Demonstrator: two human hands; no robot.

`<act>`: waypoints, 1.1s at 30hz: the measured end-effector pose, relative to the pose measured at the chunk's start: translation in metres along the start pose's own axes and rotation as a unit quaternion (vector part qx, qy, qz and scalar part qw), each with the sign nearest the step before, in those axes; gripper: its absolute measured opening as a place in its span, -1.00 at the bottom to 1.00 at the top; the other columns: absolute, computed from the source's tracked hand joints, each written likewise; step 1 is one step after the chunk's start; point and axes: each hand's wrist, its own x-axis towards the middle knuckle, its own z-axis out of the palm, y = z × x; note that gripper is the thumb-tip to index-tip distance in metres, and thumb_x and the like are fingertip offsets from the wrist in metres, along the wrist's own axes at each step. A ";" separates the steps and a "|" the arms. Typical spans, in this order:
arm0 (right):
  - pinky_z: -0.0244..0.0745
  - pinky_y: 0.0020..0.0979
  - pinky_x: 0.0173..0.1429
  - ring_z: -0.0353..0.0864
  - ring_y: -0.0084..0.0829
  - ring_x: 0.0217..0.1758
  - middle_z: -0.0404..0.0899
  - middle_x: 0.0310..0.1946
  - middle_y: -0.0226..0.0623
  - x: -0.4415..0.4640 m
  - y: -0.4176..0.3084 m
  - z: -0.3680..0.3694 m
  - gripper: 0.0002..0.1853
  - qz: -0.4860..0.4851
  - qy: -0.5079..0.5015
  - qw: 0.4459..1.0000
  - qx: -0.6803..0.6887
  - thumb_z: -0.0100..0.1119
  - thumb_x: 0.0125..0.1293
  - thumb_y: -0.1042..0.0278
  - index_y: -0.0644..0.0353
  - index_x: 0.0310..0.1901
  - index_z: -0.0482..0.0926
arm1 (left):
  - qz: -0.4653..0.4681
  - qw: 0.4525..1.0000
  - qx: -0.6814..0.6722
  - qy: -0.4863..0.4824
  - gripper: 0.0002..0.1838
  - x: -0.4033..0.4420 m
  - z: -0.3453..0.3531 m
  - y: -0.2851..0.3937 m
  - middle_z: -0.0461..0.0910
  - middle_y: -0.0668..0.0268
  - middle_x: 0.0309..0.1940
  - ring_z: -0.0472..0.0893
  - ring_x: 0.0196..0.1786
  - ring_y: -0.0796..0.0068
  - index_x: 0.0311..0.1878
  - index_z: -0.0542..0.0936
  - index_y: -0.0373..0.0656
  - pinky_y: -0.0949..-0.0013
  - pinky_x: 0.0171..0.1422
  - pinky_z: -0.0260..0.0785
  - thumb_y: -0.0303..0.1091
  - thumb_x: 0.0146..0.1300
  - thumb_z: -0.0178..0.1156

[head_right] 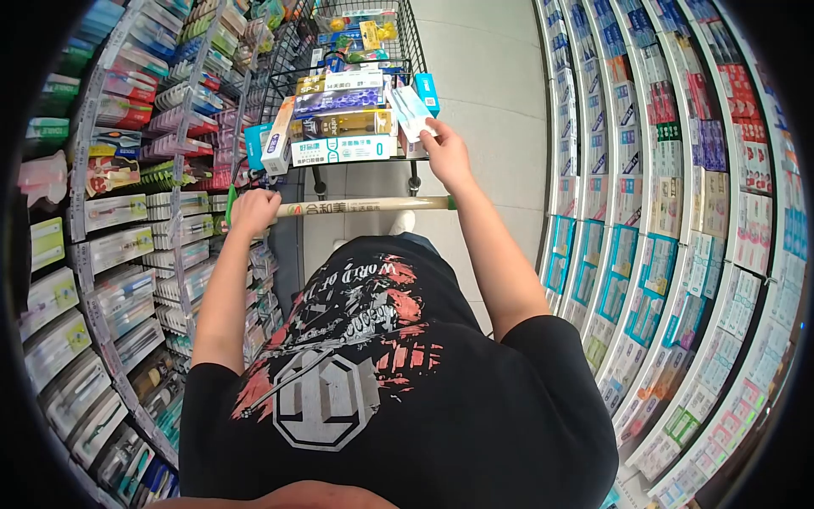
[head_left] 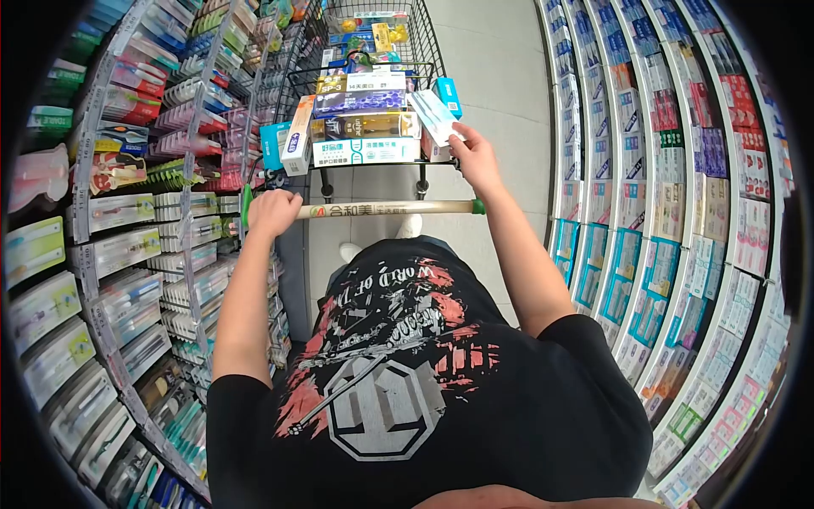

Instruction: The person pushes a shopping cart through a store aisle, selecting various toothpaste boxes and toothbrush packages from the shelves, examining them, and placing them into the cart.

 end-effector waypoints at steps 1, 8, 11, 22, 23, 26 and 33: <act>0.59 -0.41 -0.03 0.72 -0.50 -0.15 0.77 -0.18 -0.23 0.003 -0.003 -0.001 -0.52 -0.007 0.001 1.000 -0.018 0.27 0.55 0.27 0.25 0.42 0.58 | 0.001 1.000 0.002 0.004 -0.53 0.002 -0.001 0.001 0.79 0.02 -0.25 0.76 -0.10 -0.09 -0.23 0.86 0.00 -0.07 0.09 0.60 0.08 0.41 0.06; 0.66 -0.47 0.02 0.76 -0.46 -0.06 0.77 -0.02 -0.15 0.026 -0.034 -0.005 -0.56 0.036 -0.018 0.977 0.212 0.24 0.60 0.33 0.47 0.33 0.55 | -0.001 1.000 0.007 0.016 -0.54 0.007 -0.009 0.009 0.79 0.03 -0.24 0.76 -0.10 -0.08 -0.21 0.86 0.02 -0.06 0.10 0.60 0.07 0.41 0.07; 0.71 -0.47 0.08 0.77 -0.46 -0.03 0.75 0.04 -0.14 0.039 -0.025 -0.002 -0.62 0.083 -0.050 0.956 0.276 0.20 0.62 0.38 0.51 0.28 0.56 | 0.004 0.999 0.008 0.031 -0.55 0.012 -0.004 0.007 0.79 0.03 -0.24 0.77 -0.09 -0.07 -0.20 0.87 0.03 -0.05 0.10 0.60 0.07 0.41 0.07; 0.56 -0.21 -0.27 0.65 -0.29 -0.45 0.60 -0.51 -0.24 0.016 0.003 -0.001 -0.55 -0.105 0.086 0.985 -0.105 0.30 0.50 0.33 0.23 0.32 0.43 | -0.003 0.999 0.012 0.034 -0.53 0.030 -0.006 0.014 0.79 0.03 -0.23 0.76 -0.08 -0.09 -0.22 0.87 0.05 -0.07 0.11 0.59 0.10 0.38 0.06; 0.58 -0.05 -0.23 0.71 -0.03 -0.38 0.65 -0.48 -0.10 0.004 0.000 -0.004 -0.70 -0.113 0.062 0.979 -0.159 0.27 0.49 0.29 0.20 0.12 0.47 | -0.006 0.999 0.011 0.035 -0.53 0.032 -0.006 0.015 0.80 0.03 -0.23 0.76 -0.08 -0.09 -0.22 0.87 0.05 -0.07 0.11 0.59 0.10 0.38 0.06; 0.61 0.07 -0.24 0.74 0.10 -0.33 0.71 -0.41 0.01 -0.005 0.028 -0.004 -0.76 -0.211 -0.012 0.915 -0.345 0.19 0.52 0.14 0.17 -0.12 0.54 | -0.009 0.999 -0.004 0.034 -0.54 0.035 -0.012 0.022 0.79 0.02 -0.21 0.76 -0.07 -0.09 -0.23 0.87 0.05 -0.09 0.11 0.59 0.10 0.37 0.06; 0.64 0.13 -0.27 0.74 0.10 -0.39 0.71 -0.47 0.00 0.006 0.010 -0.001 -0.63 -0.228 -0.015 0.880 -0.416 0.16 0.51 0.05 0.14 -0.37 0.60 | -0.022 0.998 -0.007 0.058 -0.56 0.050 -0.022 0.029 0.79 0.01 -0.20 0.77 -0.06 -0.09 -0.23 0.87 0.05 -0.09 0.13 0.60 0.08 0.35 0.08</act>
